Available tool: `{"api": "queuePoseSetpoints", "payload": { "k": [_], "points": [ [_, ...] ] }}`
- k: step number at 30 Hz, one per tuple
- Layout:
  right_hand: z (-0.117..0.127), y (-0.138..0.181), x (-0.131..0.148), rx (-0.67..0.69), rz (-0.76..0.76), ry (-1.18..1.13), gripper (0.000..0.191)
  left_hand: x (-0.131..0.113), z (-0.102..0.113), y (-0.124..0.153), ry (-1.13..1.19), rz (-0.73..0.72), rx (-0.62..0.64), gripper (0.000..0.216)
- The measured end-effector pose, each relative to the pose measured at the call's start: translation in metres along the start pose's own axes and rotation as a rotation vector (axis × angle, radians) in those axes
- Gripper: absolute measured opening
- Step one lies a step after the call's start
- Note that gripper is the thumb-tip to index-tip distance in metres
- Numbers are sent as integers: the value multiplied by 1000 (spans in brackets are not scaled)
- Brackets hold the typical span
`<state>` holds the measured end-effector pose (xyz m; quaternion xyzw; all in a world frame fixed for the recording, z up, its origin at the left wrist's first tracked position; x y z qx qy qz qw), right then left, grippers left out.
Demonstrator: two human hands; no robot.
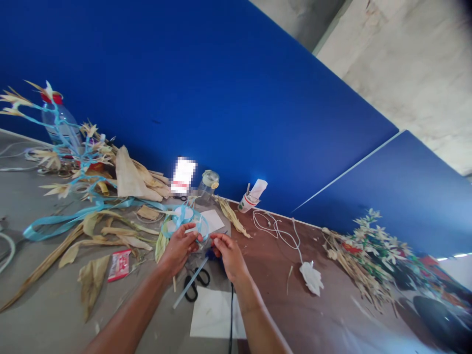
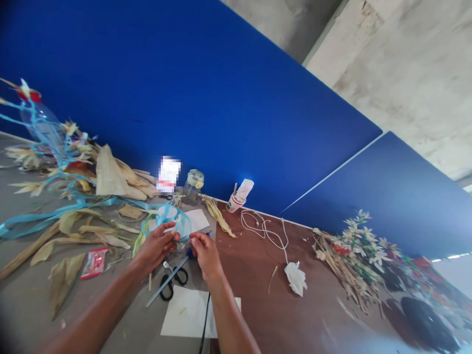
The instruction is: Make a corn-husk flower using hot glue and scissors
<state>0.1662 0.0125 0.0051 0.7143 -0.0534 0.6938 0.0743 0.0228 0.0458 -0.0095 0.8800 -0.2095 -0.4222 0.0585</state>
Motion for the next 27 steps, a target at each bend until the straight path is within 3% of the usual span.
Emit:
{"api": "queuePoseSetpoints", "payload": {
  "k": [5, 10, 18, 27],
  "points": [
    [-17, -15, -6, 9, -75, -201, 19, -1, -2, 2, -16, 7, -6, 50],
    [-17, -27, -5, 0, -80, -350, 23, 1, -4, 3, -30, 46, 4, 47],
    [-25, -29, -1, 190, -170, -478, 27, 6, -11, 5, -14, 127, 137, 41],
    [-24, -30, -3, 91, -133, -468, 26, 8, -11, 4, -152, 89, 138, 37]
  ]
}}
Point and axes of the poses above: each hand's wrist, its own y-axis away from the middle knuckle, its own z-axis out of the back of the hand, x = y × z, the point moved 5 cm from there along -y, towards the middle knuckle, and after that the axes turned 6 degrees about z, right-handed, at the moved point
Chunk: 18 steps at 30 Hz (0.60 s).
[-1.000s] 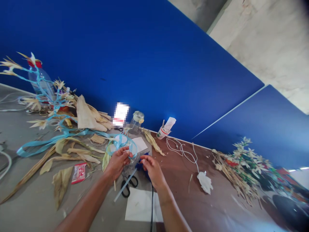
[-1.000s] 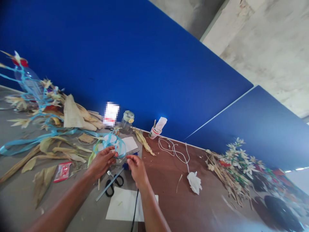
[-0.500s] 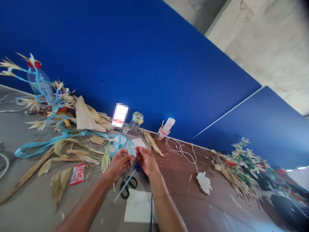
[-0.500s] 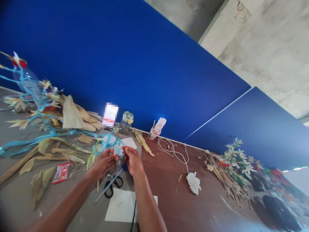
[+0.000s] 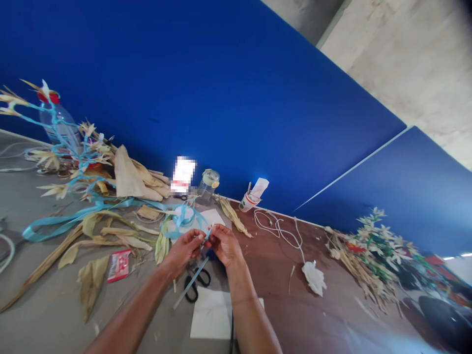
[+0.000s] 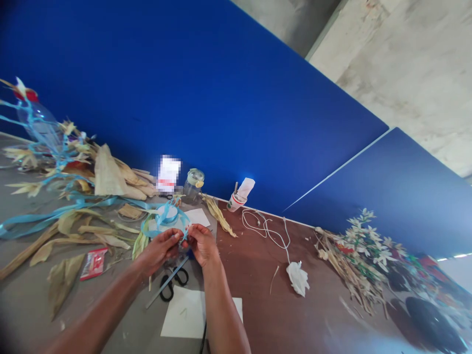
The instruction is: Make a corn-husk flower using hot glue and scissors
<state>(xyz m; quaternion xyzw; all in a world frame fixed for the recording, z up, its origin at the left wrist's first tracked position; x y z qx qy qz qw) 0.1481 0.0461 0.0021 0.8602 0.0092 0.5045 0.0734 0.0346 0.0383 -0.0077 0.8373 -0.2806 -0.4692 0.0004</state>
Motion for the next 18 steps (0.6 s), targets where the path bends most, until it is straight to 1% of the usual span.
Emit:
{"api": "queuePoseSetpoints", "payload": {
  "k": [3, 5, 10, 13, 16, 18],
  "points": [
    [4, -1, 4, -86, 52, 1, 25, 5, 5, -5, -104, -1, -46, 39],
    [6, -2, 5, -119, 72, -1, 25, 7, 8, -9, -178, -23, -75, 39],
    [6, -3, 3, -108, 68, -15, 26, 5, 13, -12, -297, -118, -127, 30],
    [7, -2, 2, -122, 54, -41, 26, 4, 11, -10, -288, -101, -109, 34],
    [4, 0, 2, -104, 41, -52, 23, 3, 10, -6, -202, -67, -87, 42],
    [3, 1, 2, -90, 33, -57, 22, 3, 8, -4, -155, -35, -51, 42]
  ]
}}
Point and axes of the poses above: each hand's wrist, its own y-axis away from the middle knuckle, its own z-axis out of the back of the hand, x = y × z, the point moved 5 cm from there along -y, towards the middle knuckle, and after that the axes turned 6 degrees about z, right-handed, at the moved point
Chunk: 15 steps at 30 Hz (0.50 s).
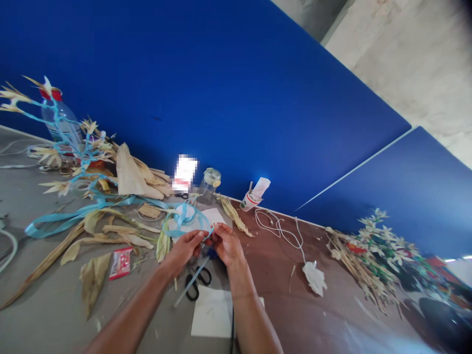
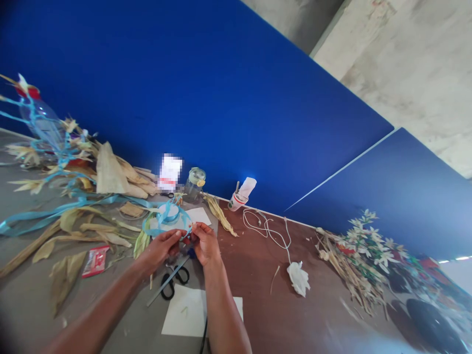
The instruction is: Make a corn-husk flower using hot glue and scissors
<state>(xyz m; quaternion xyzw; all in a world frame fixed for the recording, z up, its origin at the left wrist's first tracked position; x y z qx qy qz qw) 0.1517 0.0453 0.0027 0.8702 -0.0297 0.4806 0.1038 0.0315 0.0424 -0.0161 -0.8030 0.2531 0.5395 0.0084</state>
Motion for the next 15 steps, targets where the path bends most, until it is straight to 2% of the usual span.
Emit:
{"api": "queuePoseSetpoints", "payload": {
  "k": [5, 15],
  "points": [
    [-2, 2, 0, 5, -17, -3, 23, 0, -5, 3, 9, 56, 115, 36],
    [-2, 3, -1, 8, -14, 66, 23, 3, -4, 0, -16, 52, 115, 36]
  ]
}}
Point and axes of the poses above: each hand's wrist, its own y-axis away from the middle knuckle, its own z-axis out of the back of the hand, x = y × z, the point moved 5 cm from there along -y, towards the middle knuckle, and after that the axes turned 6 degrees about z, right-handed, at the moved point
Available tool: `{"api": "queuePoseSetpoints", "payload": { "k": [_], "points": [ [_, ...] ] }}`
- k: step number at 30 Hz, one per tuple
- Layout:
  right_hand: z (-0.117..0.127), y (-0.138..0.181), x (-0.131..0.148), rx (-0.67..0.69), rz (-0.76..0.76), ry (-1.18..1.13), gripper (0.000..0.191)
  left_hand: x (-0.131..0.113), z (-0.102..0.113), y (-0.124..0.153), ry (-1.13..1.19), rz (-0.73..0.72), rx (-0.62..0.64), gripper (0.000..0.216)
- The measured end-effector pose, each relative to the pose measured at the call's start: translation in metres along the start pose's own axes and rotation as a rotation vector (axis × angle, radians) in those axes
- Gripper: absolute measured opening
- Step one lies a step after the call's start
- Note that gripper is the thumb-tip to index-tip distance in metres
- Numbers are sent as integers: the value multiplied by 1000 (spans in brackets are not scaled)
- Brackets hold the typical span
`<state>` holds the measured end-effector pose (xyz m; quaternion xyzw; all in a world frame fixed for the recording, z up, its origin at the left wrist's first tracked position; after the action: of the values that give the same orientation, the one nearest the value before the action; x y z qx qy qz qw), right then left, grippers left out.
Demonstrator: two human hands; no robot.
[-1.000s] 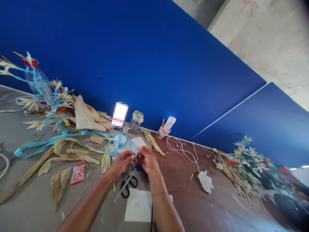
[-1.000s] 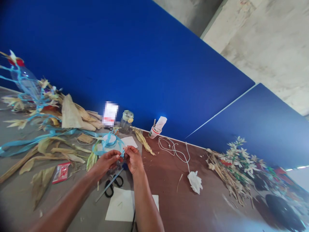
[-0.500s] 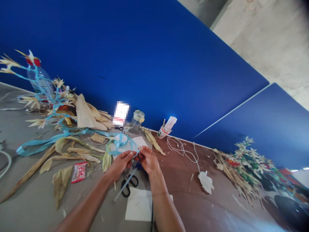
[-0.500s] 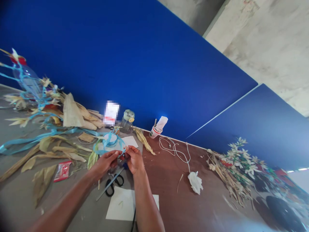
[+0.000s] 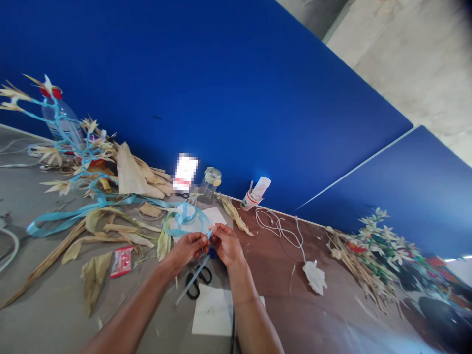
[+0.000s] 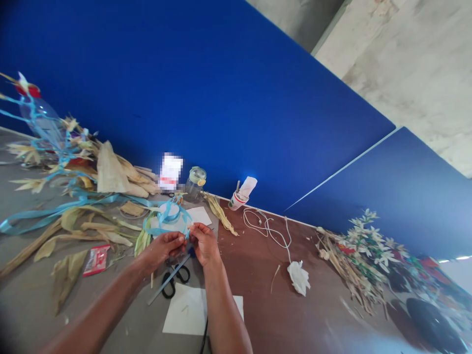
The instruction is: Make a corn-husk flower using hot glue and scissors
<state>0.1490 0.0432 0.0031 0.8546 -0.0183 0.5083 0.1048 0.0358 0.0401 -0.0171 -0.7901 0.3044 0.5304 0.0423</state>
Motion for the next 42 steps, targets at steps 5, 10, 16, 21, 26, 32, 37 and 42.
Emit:
{"api": "queuePoseSetpoints", "payload": {
  "k": [5, 10, 16, 21, 26, 32, 37, 42],
  "points": [
    [-1, 2, -1, 37, -15, -14, 25, 4, -2, 4, 40, 82, 48, 39],
    [-1, 0, -3, 22, -20, -13, 25, -2, 1, 3, -29, -36, -100, 36],
    [5, -3, -1, -94, 22, -56, 22, -8, 5, 3, -219, -174, -286, 26],
    [3, -3, -1, -77, 21, -90, 23, -10, 10, 4, -320, -259, -395, 15],
    [2, -1, -1, -37, 4, -118, 25, -9, 9, 3, -285, -190, -299, 24],
    [4, -3, -2, 2, 0, -160, 27, 2, 3, -1, -2, -48, -76, 35],
    [4, 0, 0, 32, -29, -146, 25, 10, 0, 1, 293, 176, 88, 28],
    [0, 2, 5, 127, -20, -154, 22, 7, -3, 6, 351, 239, 193, 26]
  ]
}}
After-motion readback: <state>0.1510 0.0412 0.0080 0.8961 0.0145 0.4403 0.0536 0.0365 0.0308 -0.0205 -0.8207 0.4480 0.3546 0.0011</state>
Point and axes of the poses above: each hand's wrist, its own y-axis away from the middle knuckle, its own z-axis out of the back of the hand, x = y × z, the point moved 5 cm from there along -y, towards the middle knuckle, and after that the axes turned 6 degrees about z, right-handed, at the moved point
